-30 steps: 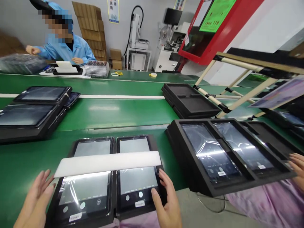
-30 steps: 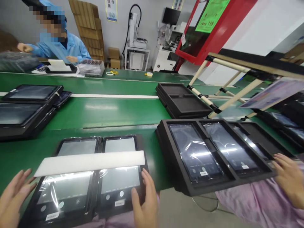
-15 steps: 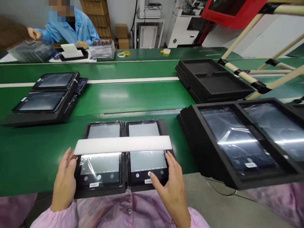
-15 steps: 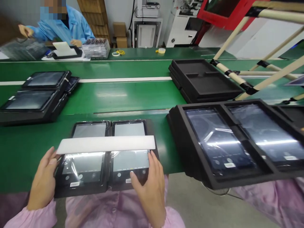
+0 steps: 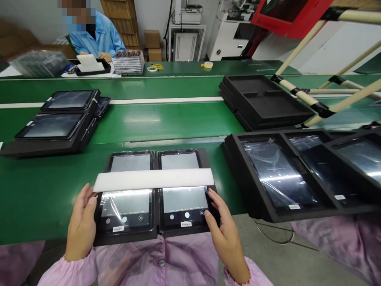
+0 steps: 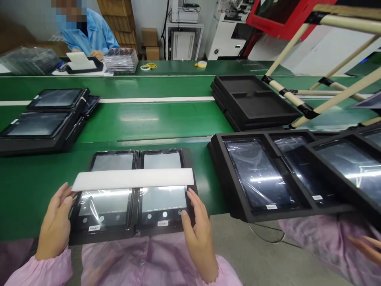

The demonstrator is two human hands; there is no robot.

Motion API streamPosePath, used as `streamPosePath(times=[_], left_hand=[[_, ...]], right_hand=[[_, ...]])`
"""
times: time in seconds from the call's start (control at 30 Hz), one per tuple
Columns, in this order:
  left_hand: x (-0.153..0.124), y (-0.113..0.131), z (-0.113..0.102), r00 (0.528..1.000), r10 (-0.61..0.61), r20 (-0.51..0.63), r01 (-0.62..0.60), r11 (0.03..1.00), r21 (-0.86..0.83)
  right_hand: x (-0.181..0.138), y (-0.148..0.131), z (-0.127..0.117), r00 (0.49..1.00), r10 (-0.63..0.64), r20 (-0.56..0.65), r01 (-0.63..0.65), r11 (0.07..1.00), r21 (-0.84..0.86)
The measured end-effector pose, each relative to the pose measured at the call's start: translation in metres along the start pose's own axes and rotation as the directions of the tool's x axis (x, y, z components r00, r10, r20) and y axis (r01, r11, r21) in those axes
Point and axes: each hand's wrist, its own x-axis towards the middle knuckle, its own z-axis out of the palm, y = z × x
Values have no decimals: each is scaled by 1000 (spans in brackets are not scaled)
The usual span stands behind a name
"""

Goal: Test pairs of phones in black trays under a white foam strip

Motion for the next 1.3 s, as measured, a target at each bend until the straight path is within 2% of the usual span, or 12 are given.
streamPosePath(times=[0.23,0.37,0.47,0.53,0.6,0.7,0.8,0.93,1.0,1.07,1.23,1.3], left_hand=[[4,2,3,998,58,22,-58,998,-11],[-4,-1,2,965,259,-46,-261,964,-48],[-26,0,-2,892,448,-66,-440,892,103],[-46,2,-5,829,554,71,-557,810,181],[-64,3,-7,728,644,234,-684,706,184],[-83,4,-8,600,697,393,-794,578,187],[-90,2,-7,544,690,478,-832,517,201],[-93,0,-5,508,666,547,-850,492,190],[-91,0,-7,509,657,556,-845,505,177],[-86,0,-10,555,665,499,-816,551,174],[-42,4,-23,781,613,121,-623,749,227],[-15,8,-27,834,545,82,-548,804,232]], right_hand=[[3,5,-6,998,-31,49,27,996,88],[4,6,-2,998,-59,18,58,996,60],[5,6,2,998,-70,-3,70,997,32],[4,6,4,996,-86,-23,86,996,-1],[1,6,4,995,-88,-48,87,996,-28],[-3,7,2,998,-30,-55,28,999,-33],[-4,8,1,999,-8,-37,6,999,-40],[-5,5,2,999,-1,-43,-1,998,-63],[-5,3,2,999,17,-47,-20,997,-70],[-5,1,1,998,39,-42,-42,997,-71],[-5,1,3,997,63,-43,-65,996,-56],[-5,2,4,997,56,-49,-58,998,-34]])
